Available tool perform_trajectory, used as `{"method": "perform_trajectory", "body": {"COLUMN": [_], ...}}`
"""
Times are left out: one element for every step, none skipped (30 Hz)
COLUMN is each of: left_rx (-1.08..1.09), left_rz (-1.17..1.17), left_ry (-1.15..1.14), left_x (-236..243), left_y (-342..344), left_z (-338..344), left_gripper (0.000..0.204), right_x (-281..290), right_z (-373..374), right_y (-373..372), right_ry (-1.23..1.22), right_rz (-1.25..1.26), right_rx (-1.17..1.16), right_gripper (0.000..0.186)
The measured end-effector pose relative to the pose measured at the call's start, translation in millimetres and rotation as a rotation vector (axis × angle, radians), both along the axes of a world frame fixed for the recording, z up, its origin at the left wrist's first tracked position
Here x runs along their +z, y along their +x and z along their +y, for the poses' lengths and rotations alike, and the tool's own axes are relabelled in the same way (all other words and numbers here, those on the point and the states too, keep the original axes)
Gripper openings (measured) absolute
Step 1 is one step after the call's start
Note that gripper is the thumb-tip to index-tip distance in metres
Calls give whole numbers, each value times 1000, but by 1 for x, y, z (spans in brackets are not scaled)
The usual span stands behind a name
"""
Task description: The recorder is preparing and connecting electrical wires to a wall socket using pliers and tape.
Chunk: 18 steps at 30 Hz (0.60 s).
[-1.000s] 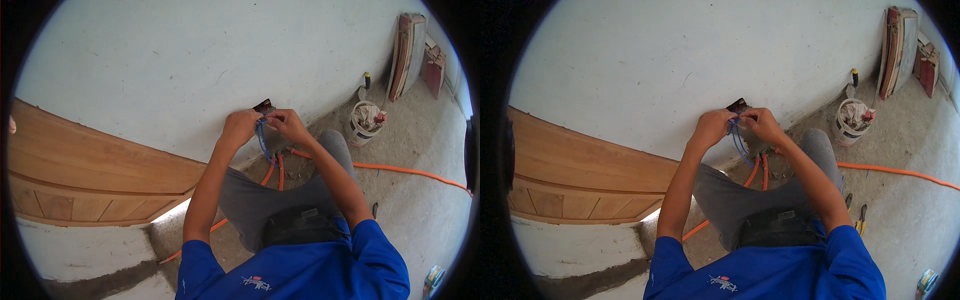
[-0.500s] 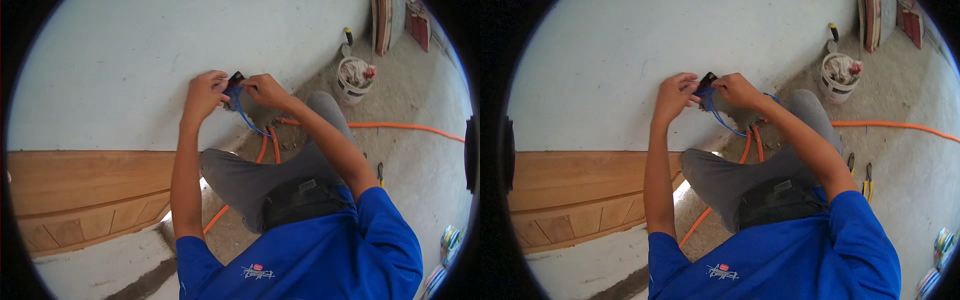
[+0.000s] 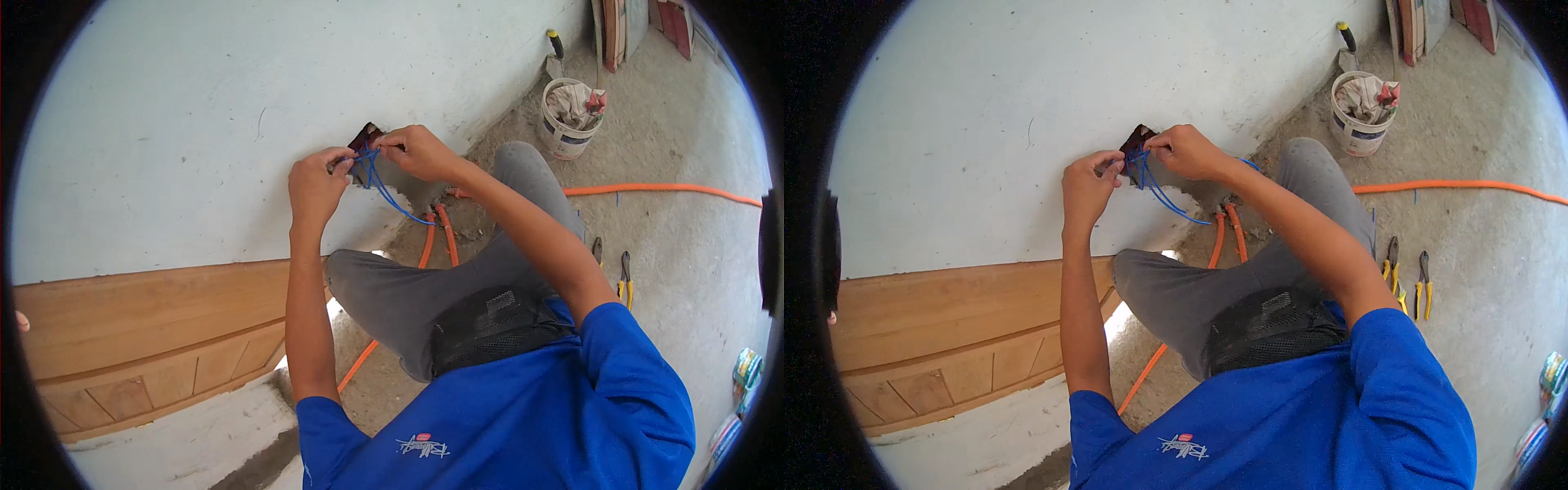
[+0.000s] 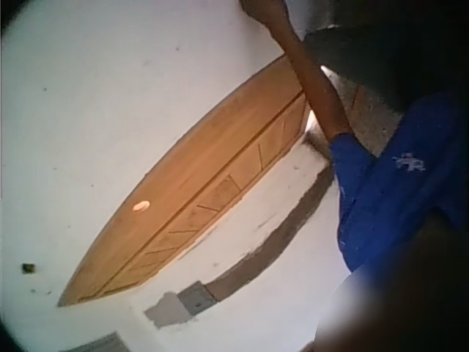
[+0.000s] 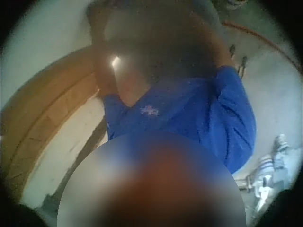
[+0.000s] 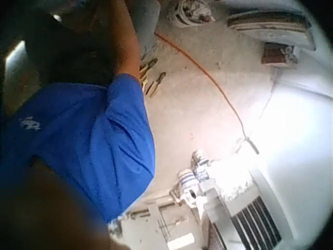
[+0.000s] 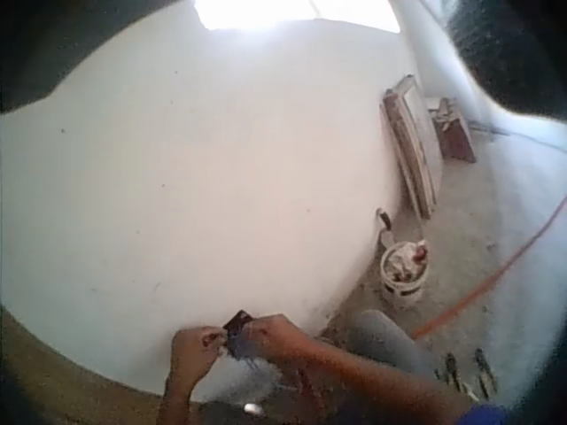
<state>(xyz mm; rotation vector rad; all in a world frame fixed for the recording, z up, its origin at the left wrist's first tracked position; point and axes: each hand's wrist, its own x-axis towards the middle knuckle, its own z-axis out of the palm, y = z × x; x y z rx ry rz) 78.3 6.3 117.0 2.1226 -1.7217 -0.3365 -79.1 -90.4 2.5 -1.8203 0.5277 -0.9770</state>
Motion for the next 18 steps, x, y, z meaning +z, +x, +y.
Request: {"method": "perform_trajectory", "body": {"left_rx": [38, 44, -42, -133, -130, -178, -219, -210, -222, -235, -227, -218, -213, -208, -193, -179, -175, -162], "left_rz": [39, 36, -12, -57, -57, -138, -224, -228, -272, -316, -320, -356, -388, -390, -379, -367, -367, -361], "left_ry": [-13, -16, -75, -135, -139, -144, -148, -153, -164, -178, -186, -176, -166, -173, -162, -150, -154, -118], "left_x": [-2, -10, -21, -25, -27, -30, -30, -31, -31, -30, -30, -30, -31, -32, -32, -31, -31, -31], "left_y": [1, 6, 11, 8, 6, 2, 1, 2, 4, 4, 3, 2, 0, -1, -1, -1, -1, -1], "left_z": [1, 2, 2, -1, -3, -6, -6, -7, -8, -10, -10, -10, -11, -11, -12, -12, -13, -12], "left_gripper": [17, 17, 19, 20, 20, 22, 23, 23, 24, 24, 24, 23, 21, 21, 19, 18, 18, 23], "right_x": [-1, 0, 2, -1, -4, -6, -6, -6, -6, -6, -6, -6, -6, -6, -6, -5, -4, -4], "right_z": [0, 1, 1, -1, -4, -6, -7, -6, -5, -4, -3, -3, -4, -5, -7, -8, -10, -11], "right_y": [0, 3, 6, 6, 5, 4, 4, 4, 3, 2, 1, 0, -1, -2, -3, -4, -5, -5], "right_ry": [1, -8, -18, -22, 7, 34, 29, 42, 54, 45, 31, 16, 9, 165, 320, 315, 349, 383], "right_rz": [1, -21, -43, -42, -40, -38, -40, -43, -45, -47, -89, -131, -131, -39, 55, 56, 66, 76], "right_rx": [-1, 21, 45, 46, 72, 99, 108, 140, 172, 180, 203, 225, 230, 251, 270, 273, 300, 326], "right_gripper": [25, 25, 26, 26, 26, 27, 27, 26, 25, 25, 26, 28, 28, 31, 37, 37, 39, 42]}}
